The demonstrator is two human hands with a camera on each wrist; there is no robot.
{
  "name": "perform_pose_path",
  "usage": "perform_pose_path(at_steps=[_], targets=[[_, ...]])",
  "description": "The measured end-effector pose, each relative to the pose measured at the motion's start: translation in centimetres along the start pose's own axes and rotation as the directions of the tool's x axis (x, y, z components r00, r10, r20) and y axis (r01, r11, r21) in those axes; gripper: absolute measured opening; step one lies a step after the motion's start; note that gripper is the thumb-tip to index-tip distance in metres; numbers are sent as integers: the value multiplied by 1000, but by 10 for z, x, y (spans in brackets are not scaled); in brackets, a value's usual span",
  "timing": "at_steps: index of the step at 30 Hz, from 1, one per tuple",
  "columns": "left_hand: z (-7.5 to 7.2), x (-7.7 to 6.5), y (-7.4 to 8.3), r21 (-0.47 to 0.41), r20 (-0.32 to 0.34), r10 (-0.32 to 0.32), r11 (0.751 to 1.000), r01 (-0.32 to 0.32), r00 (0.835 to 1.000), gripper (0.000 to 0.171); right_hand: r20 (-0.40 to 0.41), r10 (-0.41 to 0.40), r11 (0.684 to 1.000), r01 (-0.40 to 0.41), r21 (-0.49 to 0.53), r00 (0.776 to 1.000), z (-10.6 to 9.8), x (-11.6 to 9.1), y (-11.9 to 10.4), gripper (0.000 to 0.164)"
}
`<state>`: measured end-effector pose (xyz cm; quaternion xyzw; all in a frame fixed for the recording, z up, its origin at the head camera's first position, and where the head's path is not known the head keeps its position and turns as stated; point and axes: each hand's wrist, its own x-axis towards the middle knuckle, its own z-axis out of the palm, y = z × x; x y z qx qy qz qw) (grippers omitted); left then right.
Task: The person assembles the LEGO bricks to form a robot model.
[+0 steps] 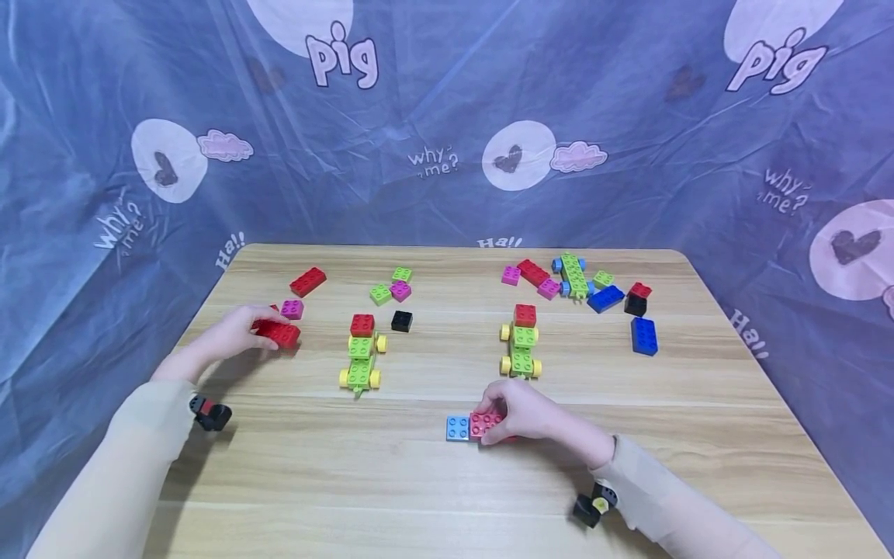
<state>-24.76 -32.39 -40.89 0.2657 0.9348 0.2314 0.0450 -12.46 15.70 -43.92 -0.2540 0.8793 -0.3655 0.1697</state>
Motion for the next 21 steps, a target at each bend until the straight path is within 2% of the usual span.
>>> perform_pose_path(at_steps=[7, 13, 17, 21], targets=[[-11, 8, 31, -28, -96, 11, 1000, -14, 995, 43, 0, 12, 1000, -12, 2, 1000, 0, 0, 0, 33], [-11, 22, 70, 26, -170, 105, 994, -102, 980, 43, 1, 19, 1000, -19, 6, 1000, 0, 0, 1, 33], [-9, 30, 100, 54, -160, 166, 986, -159, 973, 46, 4, 20, 1000, -20, 7, 1000, -1, 0, 1, 33], [-5, 36, 130, 51, -107, 192, 981, -187, 976, 47, 8, 9, 1000, -9, 8, 1000, 0, 0, 0, 33]])
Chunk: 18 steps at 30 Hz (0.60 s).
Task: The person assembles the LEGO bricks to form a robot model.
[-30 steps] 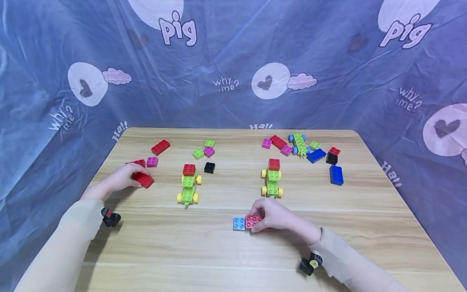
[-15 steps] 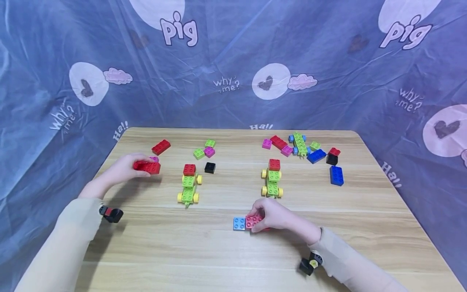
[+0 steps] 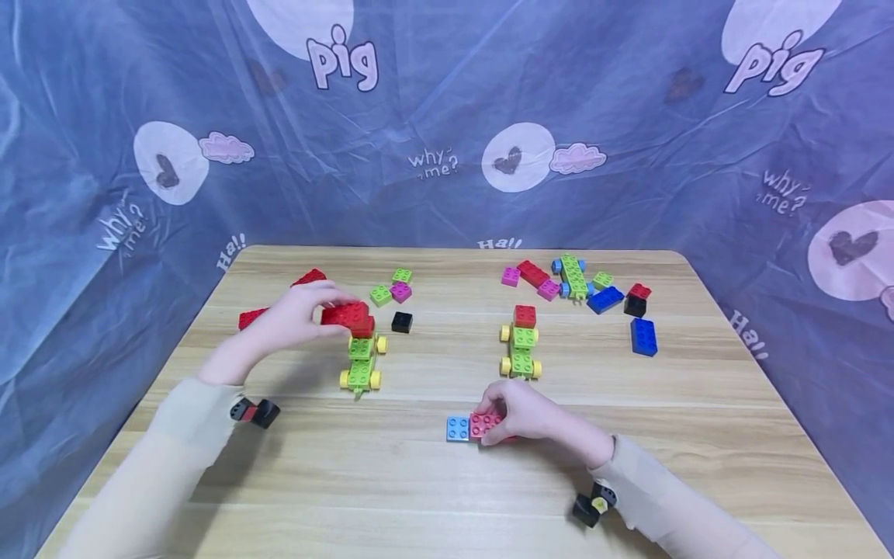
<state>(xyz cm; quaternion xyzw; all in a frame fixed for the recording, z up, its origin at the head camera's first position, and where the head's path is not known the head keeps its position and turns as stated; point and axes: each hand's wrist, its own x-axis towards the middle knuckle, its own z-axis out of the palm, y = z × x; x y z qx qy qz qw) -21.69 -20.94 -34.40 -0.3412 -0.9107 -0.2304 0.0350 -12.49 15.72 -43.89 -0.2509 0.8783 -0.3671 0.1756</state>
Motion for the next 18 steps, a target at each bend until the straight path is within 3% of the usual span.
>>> perform_pose_path(at_steps=[9, 12, 18], targets=[[29, 16, 48, -49, 99, 135, 990, -130, 986, 46, -3, -12, 1000, 12, 1, 1000, 1, 0, 1, 33], [42, 19, 60, -62, 142, 151, 988, -144, 978, 46, -5, -15, 1000, 15, 5, 1000, 1, 0, 0, 33], [71, 24, 79, -126, 216, 234, 970, -210, 948, 40, -7, -17, 1000, 17, 8, 1000, 1, 1, 1, 33]])
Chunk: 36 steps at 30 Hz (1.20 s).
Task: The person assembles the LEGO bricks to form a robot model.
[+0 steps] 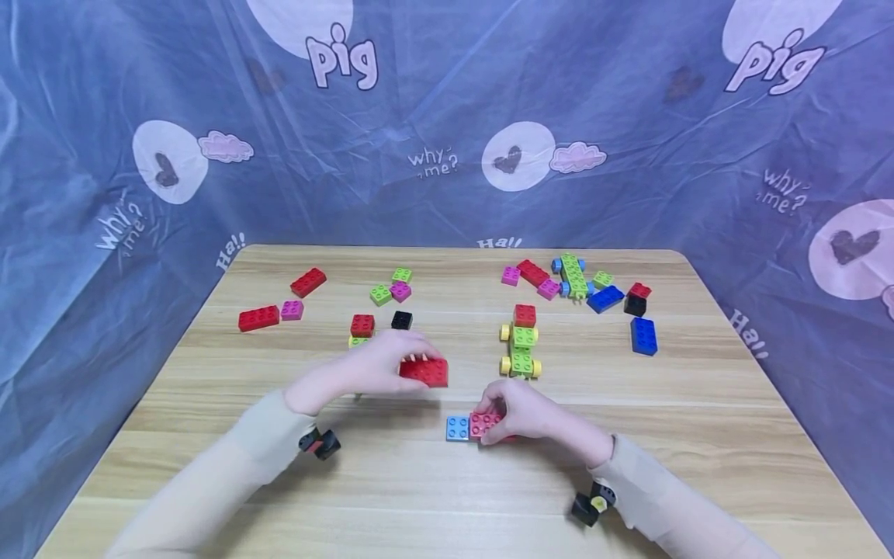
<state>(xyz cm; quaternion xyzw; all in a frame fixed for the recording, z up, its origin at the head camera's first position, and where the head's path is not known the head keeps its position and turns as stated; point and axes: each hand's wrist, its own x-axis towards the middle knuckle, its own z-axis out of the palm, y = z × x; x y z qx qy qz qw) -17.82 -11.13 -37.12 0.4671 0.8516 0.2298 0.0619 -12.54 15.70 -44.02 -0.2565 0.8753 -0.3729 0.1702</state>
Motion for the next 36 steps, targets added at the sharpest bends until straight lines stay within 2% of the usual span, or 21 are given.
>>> perform_pose_path(at_steps=[2, 6, 16, 20, 28, 36], targets=[[9, 4, 4, -22, 31, 33, 999, -32, 999, 38, -3, -5, 1000, 5, -4, 1000, 0, 0, 0, 32], [25, 9, 9, -45, 83, 28, 999, -25, 996, 37, -10, -29, 999, 29, -15, 1000, -2, 0, 0, 33], [48, 12, 12, -109, 124, 14, 994, -1, 992, 38, -14, -45, 999, 45, -14, 999, -2, 0, 0, 33], [54, 13, 13, -126, 147, -9, 992, 28, 989, 38, -9, -36, 999, 36, -17, 999, -2, 0, 2, 33], [63, 13, 13, -113, 134, 37, 993, -22, 990, 40, -12, -46, 999, 46, -27, 999, -3, 0, 1, 33], [66, 12, 13, -120, 136, 52, 992, -35, 989, 43, -12, -52, 998, 52, -29, 999, -2, 0, 1, 33]])
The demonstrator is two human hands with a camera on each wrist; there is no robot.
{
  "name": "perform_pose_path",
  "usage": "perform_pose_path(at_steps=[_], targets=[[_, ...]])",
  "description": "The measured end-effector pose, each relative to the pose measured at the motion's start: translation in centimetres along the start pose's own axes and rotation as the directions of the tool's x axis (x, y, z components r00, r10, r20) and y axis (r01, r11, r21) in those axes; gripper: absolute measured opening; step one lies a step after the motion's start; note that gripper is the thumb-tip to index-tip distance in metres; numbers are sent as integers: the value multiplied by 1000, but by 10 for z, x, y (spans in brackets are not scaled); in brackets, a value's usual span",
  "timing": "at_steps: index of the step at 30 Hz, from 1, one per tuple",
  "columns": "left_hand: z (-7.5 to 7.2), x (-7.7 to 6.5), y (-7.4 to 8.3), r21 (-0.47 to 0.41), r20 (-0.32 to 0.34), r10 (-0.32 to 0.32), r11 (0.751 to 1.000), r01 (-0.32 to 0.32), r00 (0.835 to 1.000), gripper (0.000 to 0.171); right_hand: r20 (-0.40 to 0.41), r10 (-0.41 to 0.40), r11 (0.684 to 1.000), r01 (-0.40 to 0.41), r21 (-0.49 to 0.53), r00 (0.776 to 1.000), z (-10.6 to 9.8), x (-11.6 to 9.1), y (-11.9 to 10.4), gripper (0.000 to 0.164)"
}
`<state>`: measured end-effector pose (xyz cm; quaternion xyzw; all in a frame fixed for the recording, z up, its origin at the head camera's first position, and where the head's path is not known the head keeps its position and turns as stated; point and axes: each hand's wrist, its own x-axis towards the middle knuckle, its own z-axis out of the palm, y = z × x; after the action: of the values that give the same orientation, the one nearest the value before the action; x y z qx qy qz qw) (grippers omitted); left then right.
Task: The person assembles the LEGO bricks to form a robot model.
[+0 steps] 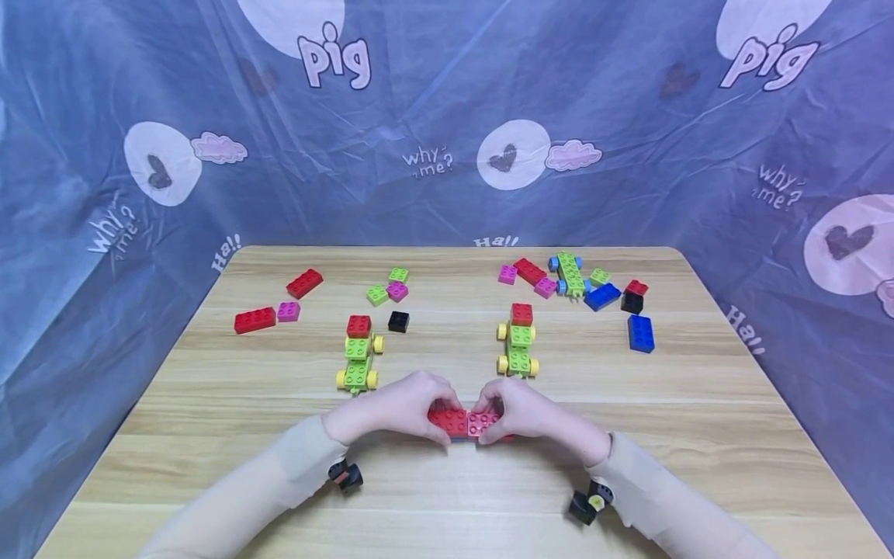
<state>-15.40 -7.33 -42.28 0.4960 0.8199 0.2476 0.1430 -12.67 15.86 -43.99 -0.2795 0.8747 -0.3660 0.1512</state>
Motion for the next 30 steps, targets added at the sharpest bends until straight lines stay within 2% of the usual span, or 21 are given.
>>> perform_pose_path(at_steps=[13, 23, 30], targets=[[6, 1, 0, -6, 4, -30, 1000, 30, 1000, 41, -1, 28, 999, -28, 19, 1000, 1, 1, -1, 32], [7, 1, 1, 0, -18, -71, 997, 71, 997, 39, 3, 20, 1000, -20, 14, 1000, 0, 1, -1, 33], [9, 4, 0, 0, -12, -75, 997, 75, 997, 39, -1, 8, 1000, -8, 11, 1000, 0, 1, -1, 32]])
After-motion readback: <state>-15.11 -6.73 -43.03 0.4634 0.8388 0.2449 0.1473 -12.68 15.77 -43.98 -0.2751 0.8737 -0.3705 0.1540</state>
